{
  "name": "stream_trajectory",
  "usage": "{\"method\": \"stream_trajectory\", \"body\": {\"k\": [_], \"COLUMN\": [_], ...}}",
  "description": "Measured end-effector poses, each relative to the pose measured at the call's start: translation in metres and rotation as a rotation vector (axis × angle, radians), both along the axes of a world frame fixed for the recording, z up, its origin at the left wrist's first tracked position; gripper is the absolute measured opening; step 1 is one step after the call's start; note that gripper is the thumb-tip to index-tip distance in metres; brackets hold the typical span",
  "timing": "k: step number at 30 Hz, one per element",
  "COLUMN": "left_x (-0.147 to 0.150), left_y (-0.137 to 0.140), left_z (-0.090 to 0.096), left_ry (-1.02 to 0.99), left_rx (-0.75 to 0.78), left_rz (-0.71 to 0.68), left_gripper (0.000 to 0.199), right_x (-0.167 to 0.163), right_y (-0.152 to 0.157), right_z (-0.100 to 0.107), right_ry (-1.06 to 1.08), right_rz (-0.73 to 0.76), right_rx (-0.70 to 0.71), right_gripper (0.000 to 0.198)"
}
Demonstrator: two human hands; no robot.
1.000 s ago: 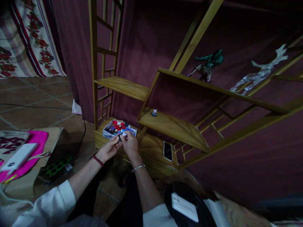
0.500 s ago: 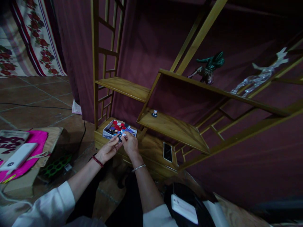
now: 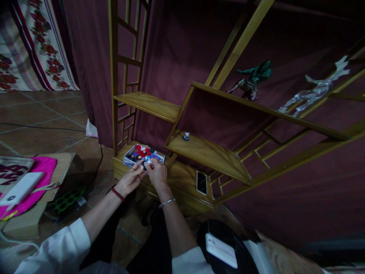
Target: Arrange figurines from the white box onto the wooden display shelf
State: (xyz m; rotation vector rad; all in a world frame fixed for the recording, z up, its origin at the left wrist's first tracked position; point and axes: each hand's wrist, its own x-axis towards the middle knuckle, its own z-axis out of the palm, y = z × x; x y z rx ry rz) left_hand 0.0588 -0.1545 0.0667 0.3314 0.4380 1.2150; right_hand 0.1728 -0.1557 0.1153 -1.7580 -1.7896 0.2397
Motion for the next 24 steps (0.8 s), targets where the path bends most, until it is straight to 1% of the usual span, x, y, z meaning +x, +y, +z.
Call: {"method": "stream_trajectory", "body": {"k": [5, 12, 18, 24], "left_x": [-0.0013, -0.0045, -0.0039, -0.0023], "left_y": [-0.0018, -0.0029, -0.0026, -0.0014], "left_z": [0.0028, 0.0072, 0.0078, 0.0038], "left_ry": [0.015, 0.025, 0.022, 0.026], "left_rx": [0.021, 0.026, 0.041, 0.028], "left_rz": [-0.007, -0.012, -0.012, -0.005], "left_gripper": [0.034, 0.034, 0.034, 0.035], "right_x": [-0.0011, -0.0026, -0.0029, -0.0017], "right_y": [-0.0015, -0.002, -0.0017, -0.0007], "right_z": [0.0035, 0.0051, 0.0048, 0.001], "right_ry": [-0.01, 0.014, 0.062, 0.071], "right_rz": [-0.033, -0.056, -0.013, 0.001], "right_rx": [-0.032, -0.04, -0.018, -0.02], "right_gripper": [0.025, 0.022, 0.022, 0.023]}}
